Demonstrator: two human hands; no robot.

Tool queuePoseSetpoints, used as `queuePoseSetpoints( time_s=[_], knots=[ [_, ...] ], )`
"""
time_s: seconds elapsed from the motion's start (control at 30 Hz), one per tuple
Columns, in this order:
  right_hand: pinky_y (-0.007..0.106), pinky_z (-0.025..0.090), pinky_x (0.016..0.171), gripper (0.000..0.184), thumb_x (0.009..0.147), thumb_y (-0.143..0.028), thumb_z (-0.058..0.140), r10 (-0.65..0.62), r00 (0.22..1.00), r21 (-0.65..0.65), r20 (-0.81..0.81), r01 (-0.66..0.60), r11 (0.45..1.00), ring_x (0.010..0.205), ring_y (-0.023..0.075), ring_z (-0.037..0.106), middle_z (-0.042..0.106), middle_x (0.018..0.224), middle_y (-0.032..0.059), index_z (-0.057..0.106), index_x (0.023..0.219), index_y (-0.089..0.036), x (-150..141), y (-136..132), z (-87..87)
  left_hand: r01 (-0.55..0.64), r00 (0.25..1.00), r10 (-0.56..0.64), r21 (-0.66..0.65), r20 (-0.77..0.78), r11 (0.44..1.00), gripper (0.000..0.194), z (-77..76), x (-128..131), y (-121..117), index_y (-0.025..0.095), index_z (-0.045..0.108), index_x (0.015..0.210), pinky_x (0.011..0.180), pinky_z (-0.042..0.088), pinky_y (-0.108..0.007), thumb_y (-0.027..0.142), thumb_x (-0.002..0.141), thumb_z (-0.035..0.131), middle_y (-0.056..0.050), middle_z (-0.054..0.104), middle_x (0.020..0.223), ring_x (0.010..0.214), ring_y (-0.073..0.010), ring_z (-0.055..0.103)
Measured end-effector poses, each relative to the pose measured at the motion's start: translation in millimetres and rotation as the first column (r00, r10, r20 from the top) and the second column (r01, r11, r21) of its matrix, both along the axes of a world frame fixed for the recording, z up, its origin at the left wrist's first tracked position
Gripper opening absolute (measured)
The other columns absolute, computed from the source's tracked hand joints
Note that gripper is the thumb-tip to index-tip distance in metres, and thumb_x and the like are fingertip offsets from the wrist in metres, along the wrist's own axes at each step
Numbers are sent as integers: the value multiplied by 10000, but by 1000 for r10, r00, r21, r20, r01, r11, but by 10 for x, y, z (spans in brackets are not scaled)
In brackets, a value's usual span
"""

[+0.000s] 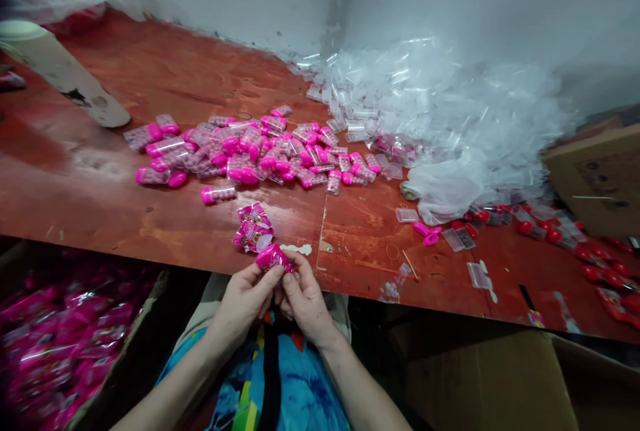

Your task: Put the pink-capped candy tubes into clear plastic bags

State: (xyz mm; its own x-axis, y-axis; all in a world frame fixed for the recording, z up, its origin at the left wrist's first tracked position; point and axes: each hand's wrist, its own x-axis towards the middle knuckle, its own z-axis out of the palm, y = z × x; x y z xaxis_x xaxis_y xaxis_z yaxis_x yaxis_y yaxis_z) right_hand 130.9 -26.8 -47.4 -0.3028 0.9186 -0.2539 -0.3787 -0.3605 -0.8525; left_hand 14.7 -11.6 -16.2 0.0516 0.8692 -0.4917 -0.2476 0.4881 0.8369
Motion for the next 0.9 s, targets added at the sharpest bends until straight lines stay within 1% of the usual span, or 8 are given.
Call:
queuePoseSetpoints(
  time_s=[0.13,0.23,0.33,0.4,0.43,0.57,0.77,0.9],
  knots=[
    [163,226,379,462,932,-482,536,-29,995,-27,94,32,999,379,48,284,477,595,-81,443,1325,-258,101,82,79,72,997,-72,1,31,997,360,21,-6,-12,160,640,753,349,205,-204,516,747,691,51,517,436,304,-56,351],
    [185,263,415,494,950,-481,484,-208,931,81,301,193,978,417,75,354,522,633,-54,401,1374,-242,340,231,164,78,997,-78,1,-1,997,380,65,-68,-16,155,692,888,368,251,-214,515,770,666,9,623,545,315,-63,377],
    [232,324,494,569,940,-460,499,-395,647,324,652,233,917,495,134,466,548,619,-35,365,1435,-213,571,383,249,-8,994,10,18,-109,1000,388,79,-200,25,149,711,816,382,275,-229,531,770,662,-49,703,684,333,-62,386],
    [261,338,537,546,930,-430,523,-435,431,418,790,140,898,530,169,517,578,616,-16,426,1417,-202,578,455,290,-80,980,88,51,-176,995,385,66,-304,79,155,702,740,385,265,-228,537,770,663,-31,675,608,336,-65,369],
    [271,343,551,497,932,-420,519,-433,382,434,817,87,897,535,179,530,596,625,-6,481,1379,-205,521,486,300,-109,972,122,72,-200,991,384,54,-352,111,161,693,711,386,260,-226,539,772,661,-13,643,553,335,-67,362],
    [289,399,635,326,943,-409,507,-368,467,462,804,-103,881,616,190,580,649,723,25,627,1188,-231,34,639,263,-157,954,186,134,-235,978,392,-2,-477,207,171,654,655,389,255,-221,546,767,668,0,617,536,339,-65,365],
    [283,398,653,186,882,-369,605,-246,433,355,867,-193,915,687,177,573,653,756,24,655,791,-214,-301,897,164,-169,957,183,80,-225,982,411,-33,-533,172,157,667,693,369,236,-210,565,739,686,-28,662,597,331,-61,379],
    [266,415,631,239,875,-374,591,-192,634,320,749,-93,943,652,154,561,637,701,7,621,721,-193,-203,904,138,-128,971,128,15,-204,992,454,-22,-532,161,157,601,575,349,212,-199,576,721,697,-10,580,463,306,-68,377]
  ],
)
